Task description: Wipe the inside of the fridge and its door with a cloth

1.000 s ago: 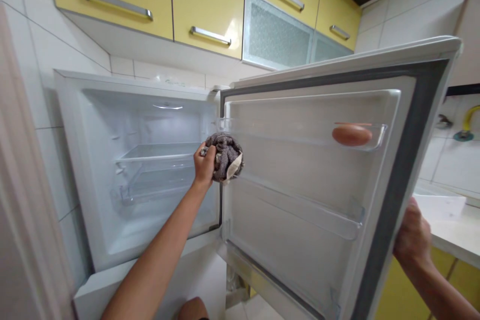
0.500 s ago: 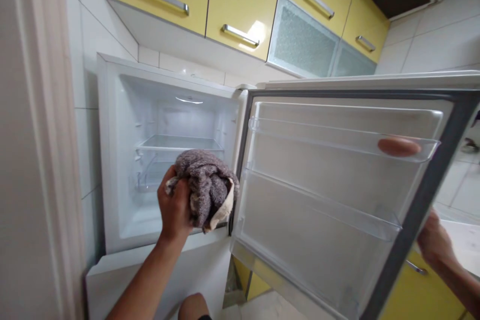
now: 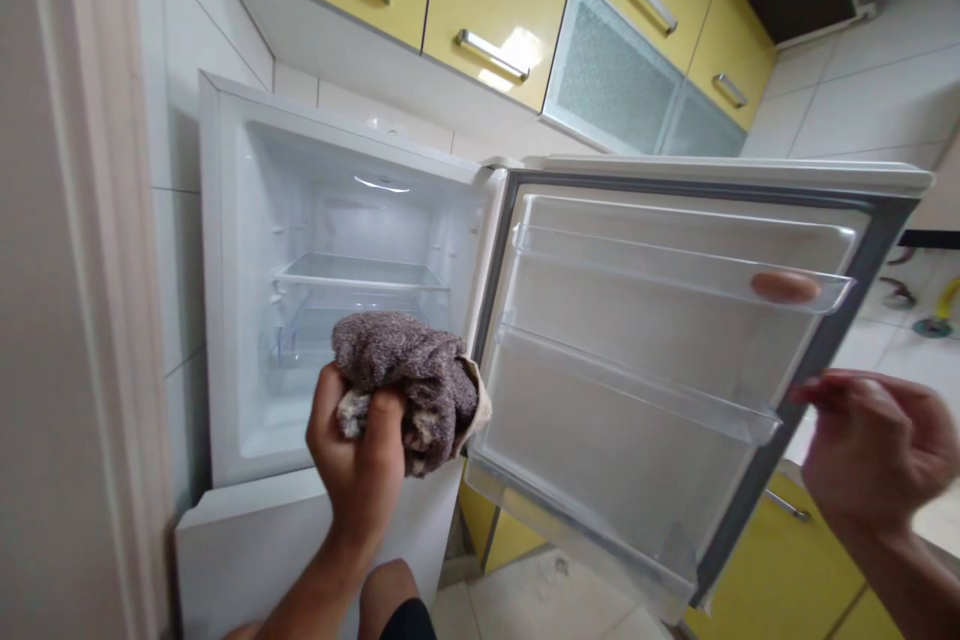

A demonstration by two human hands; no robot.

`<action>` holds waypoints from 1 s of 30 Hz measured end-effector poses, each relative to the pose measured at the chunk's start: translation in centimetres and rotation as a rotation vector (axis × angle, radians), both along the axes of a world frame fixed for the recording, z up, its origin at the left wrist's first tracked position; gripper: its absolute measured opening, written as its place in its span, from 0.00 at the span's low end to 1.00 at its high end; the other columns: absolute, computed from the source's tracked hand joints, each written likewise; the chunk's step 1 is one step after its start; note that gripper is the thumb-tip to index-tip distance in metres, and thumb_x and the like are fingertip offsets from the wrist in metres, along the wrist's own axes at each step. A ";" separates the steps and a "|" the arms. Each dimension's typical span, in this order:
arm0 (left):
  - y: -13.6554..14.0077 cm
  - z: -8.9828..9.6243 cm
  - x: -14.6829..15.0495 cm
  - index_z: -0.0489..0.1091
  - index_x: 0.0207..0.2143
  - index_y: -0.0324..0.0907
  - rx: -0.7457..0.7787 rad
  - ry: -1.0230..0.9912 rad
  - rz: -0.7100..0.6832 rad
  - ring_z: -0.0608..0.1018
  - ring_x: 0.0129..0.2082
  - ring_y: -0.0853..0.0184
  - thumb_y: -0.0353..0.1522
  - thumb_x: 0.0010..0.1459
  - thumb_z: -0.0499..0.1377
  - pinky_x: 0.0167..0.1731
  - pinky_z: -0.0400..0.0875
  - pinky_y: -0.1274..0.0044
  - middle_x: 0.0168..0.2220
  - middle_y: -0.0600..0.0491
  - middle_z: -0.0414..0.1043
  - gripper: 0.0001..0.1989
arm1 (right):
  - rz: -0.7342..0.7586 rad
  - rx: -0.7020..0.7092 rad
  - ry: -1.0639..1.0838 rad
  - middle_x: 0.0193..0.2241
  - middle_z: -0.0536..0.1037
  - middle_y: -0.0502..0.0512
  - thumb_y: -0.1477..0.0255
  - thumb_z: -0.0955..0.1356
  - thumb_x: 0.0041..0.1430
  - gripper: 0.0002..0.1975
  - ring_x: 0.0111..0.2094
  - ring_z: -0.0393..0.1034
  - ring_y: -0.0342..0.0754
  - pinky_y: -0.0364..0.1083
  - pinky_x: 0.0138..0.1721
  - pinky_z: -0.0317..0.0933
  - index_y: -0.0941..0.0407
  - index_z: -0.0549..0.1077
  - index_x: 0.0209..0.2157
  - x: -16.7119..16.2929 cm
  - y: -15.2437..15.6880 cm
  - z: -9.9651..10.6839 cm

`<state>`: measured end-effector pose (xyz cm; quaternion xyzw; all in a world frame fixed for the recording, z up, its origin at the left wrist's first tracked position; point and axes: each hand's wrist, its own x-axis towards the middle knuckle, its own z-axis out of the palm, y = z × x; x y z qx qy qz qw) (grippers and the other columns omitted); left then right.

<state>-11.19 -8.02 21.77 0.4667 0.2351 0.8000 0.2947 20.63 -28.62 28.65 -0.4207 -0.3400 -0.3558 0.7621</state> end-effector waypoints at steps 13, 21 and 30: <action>-4.1 -3.7 5.3 0.74 0.46 0.46 0.142 0.053 -0.354 0.80 0.42 0.59 0.37 0.52 0.63 0.42 0.77 0.71 0.39 0.53 0.78 0.18 | 1.135 -1.155 -0.308 0.72 0.48 0.66 0.50 0.82 0.33 0.73 0.72 0.45 0.66 0.67 0.69 0.47 0.46 0.38 0.73 -12.3 8.8 -3.2; -2.6 -3.4 5.6 0.53 0.69 0.51 0.165 0.232 -0.705 0.68 0.64 0.54 0.47 0.67 0.48 0.62 0.67 0.63 0.63 0.45 0.65 0.30 | 0.879 -0.855 -0.367 0.60 0.72 0.60 0.62 0.78 0.45 0.43 0.59 0.69 0.61 0.60 0.62 0.63 0.52 0.64 0.63 -12.2 11.0 -3.5; -3.7 -2.2 7.6 0.52 0.70 0.54 0.273 0.308 -0.461 0.64 0.67 0.55 0.44 0.70 0.46 0.61 0.66 0.60 0.69 0.45 0.55 0.28 | 0.207 -0.527 -0.645 0.52 0.76 0.54 0.64 0.73 0.59 0.30 0.49 0.74 0.58 0.55 0.48 0.71 0.41 0.66 0.61 -8.6 5.7 0.9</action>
